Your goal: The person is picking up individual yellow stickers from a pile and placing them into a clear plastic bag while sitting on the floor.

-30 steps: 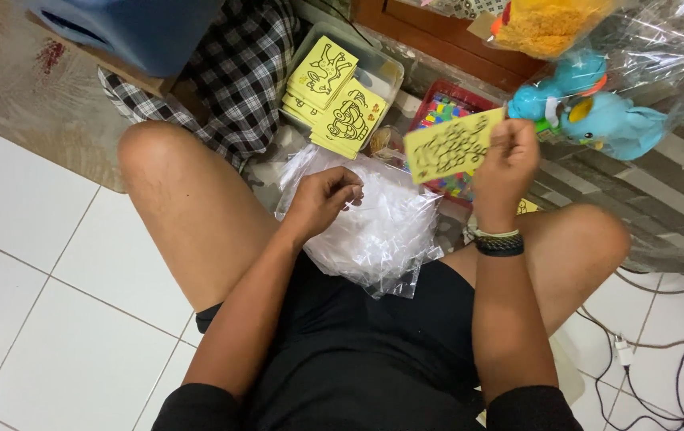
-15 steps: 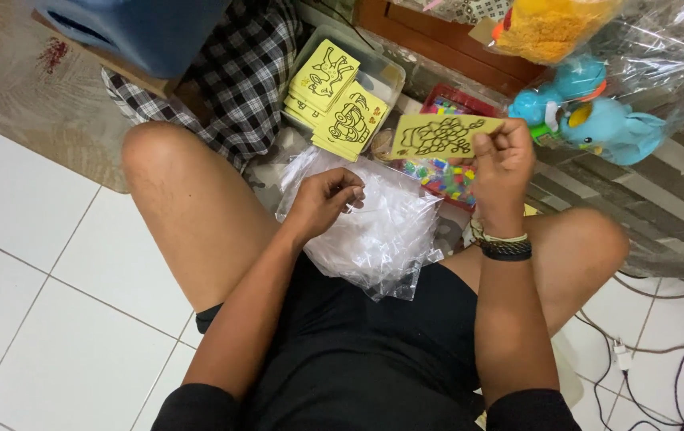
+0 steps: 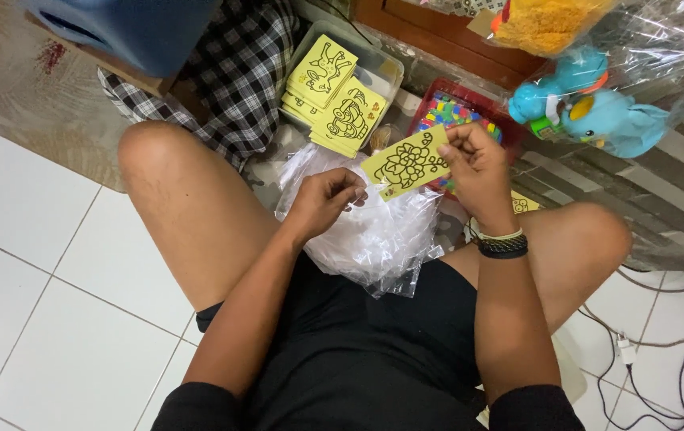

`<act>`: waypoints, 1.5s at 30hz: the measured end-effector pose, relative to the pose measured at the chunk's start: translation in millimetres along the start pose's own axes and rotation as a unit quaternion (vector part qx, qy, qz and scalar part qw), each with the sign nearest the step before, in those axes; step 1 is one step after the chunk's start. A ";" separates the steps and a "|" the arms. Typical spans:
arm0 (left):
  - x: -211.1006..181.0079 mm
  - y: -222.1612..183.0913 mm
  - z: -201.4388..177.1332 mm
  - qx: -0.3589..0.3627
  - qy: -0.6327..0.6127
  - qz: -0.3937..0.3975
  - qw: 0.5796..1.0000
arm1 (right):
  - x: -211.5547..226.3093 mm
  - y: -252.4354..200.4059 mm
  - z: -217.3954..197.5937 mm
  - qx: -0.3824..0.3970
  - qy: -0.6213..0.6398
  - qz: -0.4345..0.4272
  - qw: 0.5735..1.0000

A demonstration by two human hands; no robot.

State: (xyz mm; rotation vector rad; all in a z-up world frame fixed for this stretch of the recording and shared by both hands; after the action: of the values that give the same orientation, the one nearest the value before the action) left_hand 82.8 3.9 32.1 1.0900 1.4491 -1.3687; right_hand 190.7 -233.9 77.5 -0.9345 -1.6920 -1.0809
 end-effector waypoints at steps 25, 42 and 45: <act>-0.4 2.1 2.0 0.012 -0.066 -0.006 0.998 | 12.2 3.9 -6.0 -0.044 -0.040 -0.014 0.998; -0.2 1.1 2.7 0.027 -0.102 -0.033 0.994 | 4.8 7.5 -0.1 -0.058 -0.009 0.016 0.998; 0.8 1.6 4.2 0.025 -0.124 -0.032 0.991 | -1.5 7.8 4.0 -0.040 0.000 0.022 0.999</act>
State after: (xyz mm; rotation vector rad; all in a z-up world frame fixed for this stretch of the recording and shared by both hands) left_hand 84.1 -0.2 30.7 0.8744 1.2840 -1.5347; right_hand 197.1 -227.8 77.3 -1.0176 -1.6303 -1.1256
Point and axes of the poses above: each hand's wrist, its own y-axis towards the middle knuckle, its own z-axis out of the palm, x = y × z, the point moved 7 cm from there along y, towards the middle knuckle, and after that the axes turned 7 degrees about -z, right-handed, at the moved point
